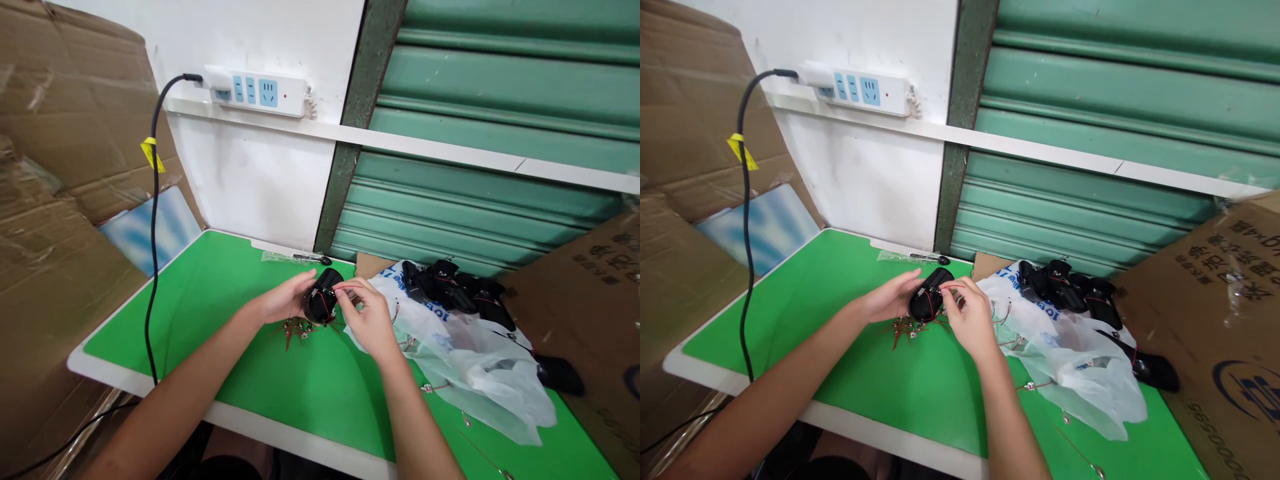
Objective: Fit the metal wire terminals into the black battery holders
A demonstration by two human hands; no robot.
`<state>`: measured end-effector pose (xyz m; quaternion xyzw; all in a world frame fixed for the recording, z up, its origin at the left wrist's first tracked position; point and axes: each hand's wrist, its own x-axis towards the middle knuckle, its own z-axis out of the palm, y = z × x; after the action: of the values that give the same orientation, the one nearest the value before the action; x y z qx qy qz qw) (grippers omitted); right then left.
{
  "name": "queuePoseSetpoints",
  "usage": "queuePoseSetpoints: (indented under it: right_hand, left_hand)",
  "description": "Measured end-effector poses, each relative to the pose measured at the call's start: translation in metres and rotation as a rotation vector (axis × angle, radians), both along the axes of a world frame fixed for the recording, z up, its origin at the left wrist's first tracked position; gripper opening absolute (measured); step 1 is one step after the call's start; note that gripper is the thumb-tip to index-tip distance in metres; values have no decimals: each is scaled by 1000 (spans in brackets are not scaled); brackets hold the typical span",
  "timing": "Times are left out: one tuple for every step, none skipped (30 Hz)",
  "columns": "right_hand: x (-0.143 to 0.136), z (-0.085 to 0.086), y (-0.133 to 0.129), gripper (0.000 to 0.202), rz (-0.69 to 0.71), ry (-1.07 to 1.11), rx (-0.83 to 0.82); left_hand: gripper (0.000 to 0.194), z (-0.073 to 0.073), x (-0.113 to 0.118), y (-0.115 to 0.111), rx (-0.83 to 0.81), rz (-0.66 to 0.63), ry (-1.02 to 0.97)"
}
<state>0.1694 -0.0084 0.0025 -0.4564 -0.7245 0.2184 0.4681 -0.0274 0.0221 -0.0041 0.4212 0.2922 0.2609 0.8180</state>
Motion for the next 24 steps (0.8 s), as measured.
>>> queuePoseSetpoints:
  right_hand:
    - [0,0,0,19,3,-6,7]
    - [1,0,-1,19,6,-15,15]
    - [1,0,-1,18,8,-25,22]
    - [1,0,-1,18,12,-35,29]
    - [1,-1,-1,18,16,-44,35]
    - [1,-1,-1,18,21,-51,39]
    - [1,-1,-1,18,25,-55,45]
    - [1,-1,-1,17,29,-57,52]
    - [1,-1,-1,17,33,-59,61]
    - [1,-1,-1,17,33,-60,70]
    - [1,-1,-1,17,32,-63,80]
    - [1,-1,-1,17,31,-66,88]
    - [0,-1,0,16,28,-71,97]
    - [0,-2,0,16,25,-75,105]
    - [0,-2,0,16,24,-81,112]
    - [0,-2,0,16,25,-87,119]
    - [-1,-3,0,15,27,-95,127]
    - [-1,-3,0,15,28,-102,135]
    - [-1,-3,0,15,30,-109,142]
    - [-1,-3,0,15,30,-116,148]
    - [-1,-4,0,15,29,-122,154]
    - [-1,-4,0,15,26,-126,158]
    - [-1,-4,0,15,23,-127,160]
    - [-1,-4,1,15,20,-126,162]
  left_hand:
    - [66,0,0,0,0,-3,2]
    - [66,-1,0,1,0,-7,3]
    - [66,-1,0,1,1,-10,3]
    - [66,-2,-1,1,3,-14,4]
    - [66,-3,-1,2,5,-19,4]
    - [67,-4,-1,2,7,-26,4]
    - [67,-4,-1,3,11,-33,4]
    - [68,-4,-1,3,14,-40,4]
    - [68,-4,-1,3,18,-44,4]
    - [69,-4,-1,3,22,-46,6]
    - [69,-4,-1,3,26,-47,8]
    - [70,-3,-1,3,28,-49,11]
    - [71,-3,-1,3,31,-52,12]
    - [71,-2,-2,3,32,-56,12]
    - [71,-2,-2,2,34,-58,11]
    - [71,-2,-2,3,36,-58,10]
    - [70,-3,-2,3,39,-54,8]
    - [68,-3,-2,3,42,-48,7]
    - [65,-4,-2,4,43,-41,4]
    - [62,-5,-2,4,43,-32,1]
    - [59,-6,-2,5,41,-17,-1]
    - [56,-7,-1,5,37,0,-4]
    - [52,-8,-1,5,30,23,-5]
    - [48,-9,0,5,24,52,-7]
